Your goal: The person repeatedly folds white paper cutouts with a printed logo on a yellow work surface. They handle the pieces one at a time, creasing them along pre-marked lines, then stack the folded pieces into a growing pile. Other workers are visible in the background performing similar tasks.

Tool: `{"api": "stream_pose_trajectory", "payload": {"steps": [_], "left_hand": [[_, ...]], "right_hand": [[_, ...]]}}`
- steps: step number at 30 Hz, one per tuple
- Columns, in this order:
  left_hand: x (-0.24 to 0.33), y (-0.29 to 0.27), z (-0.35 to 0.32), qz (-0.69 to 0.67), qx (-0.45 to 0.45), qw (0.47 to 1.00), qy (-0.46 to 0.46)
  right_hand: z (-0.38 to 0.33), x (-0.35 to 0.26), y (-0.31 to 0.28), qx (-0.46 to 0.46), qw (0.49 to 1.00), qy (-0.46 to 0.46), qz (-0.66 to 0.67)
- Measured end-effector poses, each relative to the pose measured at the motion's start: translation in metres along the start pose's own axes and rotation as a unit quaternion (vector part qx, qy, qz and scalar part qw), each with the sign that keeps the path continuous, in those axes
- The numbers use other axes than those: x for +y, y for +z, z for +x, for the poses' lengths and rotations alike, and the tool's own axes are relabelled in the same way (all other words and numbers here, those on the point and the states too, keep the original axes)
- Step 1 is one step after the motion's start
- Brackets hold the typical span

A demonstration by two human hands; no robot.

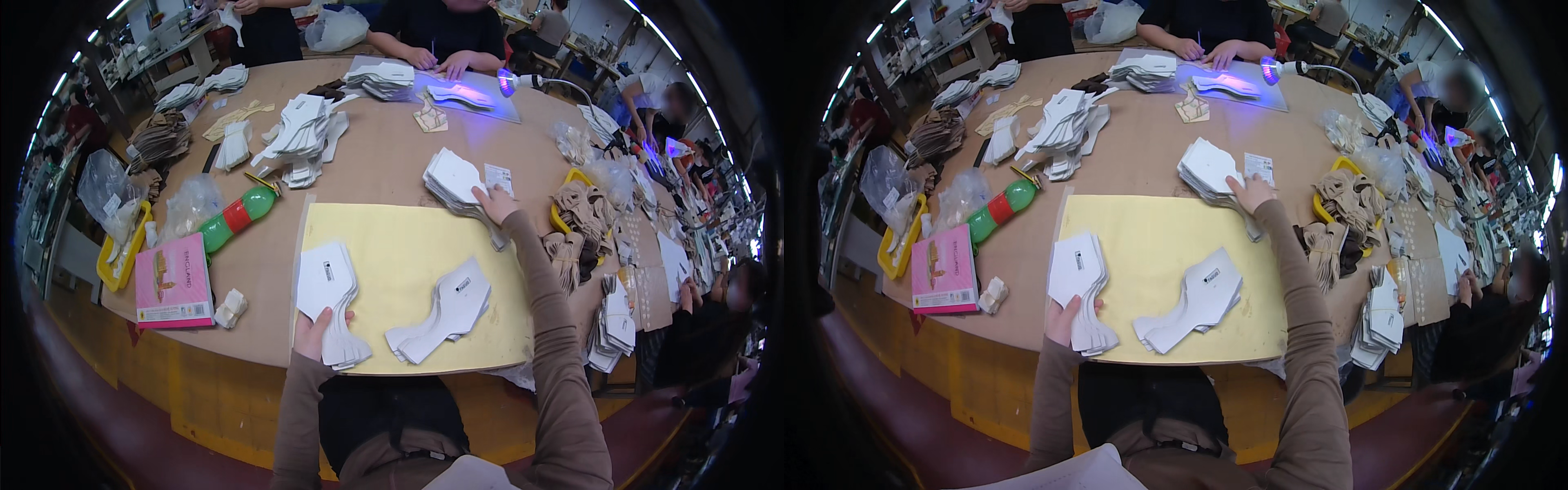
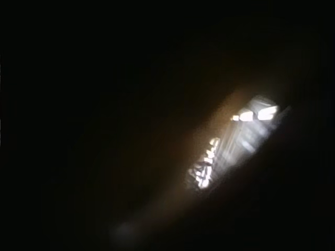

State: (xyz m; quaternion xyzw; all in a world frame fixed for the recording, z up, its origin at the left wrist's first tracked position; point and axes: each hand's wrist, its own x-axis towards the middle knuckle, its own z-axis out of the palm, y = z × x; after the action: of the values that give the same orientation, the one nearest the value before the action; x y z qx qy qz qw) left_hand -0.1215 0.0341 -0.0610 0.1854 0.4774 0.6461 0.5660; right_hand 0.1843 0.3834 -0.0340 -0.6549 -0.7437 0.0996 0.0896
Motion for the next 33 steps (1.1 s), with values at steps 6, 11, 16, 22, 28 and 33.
{"api": "stream_pose_trajectory", "payload": {"steps": [6, 11, 16, 22, 28, 33], "left_hand": [[0.0, 0.002, -0.001, -0.006, 0.003, 1.0, -0.004], [-0.002, -0.004, -0.001, -0.01, -0.004, 1.0, -0.001], [-0.021, 0.0, -0.003, 0.13, 0.069, 0.981, 0.124], [-0.006, 0.005, -0.024, 0.528, 0.301, 0.745, 0.275], [0.029, 0.045, -0.038, 0.12, -0.02, 0.953, 0.279], [0.027, 0.064, -0.049, -0.175, -0.024, 0.978, 0.108]], "right_hand": [[-0.042, -0.018, -0.021, 0.035, 0.982, -0.016, 0.187], [-0.08, -0.053, -0.043, 0.049, 0.989, -0.105, 0.097], [-0.09, -0.066, -0.037, 0.048, 0.993, -0.107, 0.006], [-0.129, -0.09, -0.072, 0.171, 0.972, -0.15, 0.054], [-0.221, -0.139, -0.107, 0.135, 0.873, -0.217, 0.416], [-0.278, -0.161, -0.085, -0.121, 0.825, -0.232, 0.502]]}}
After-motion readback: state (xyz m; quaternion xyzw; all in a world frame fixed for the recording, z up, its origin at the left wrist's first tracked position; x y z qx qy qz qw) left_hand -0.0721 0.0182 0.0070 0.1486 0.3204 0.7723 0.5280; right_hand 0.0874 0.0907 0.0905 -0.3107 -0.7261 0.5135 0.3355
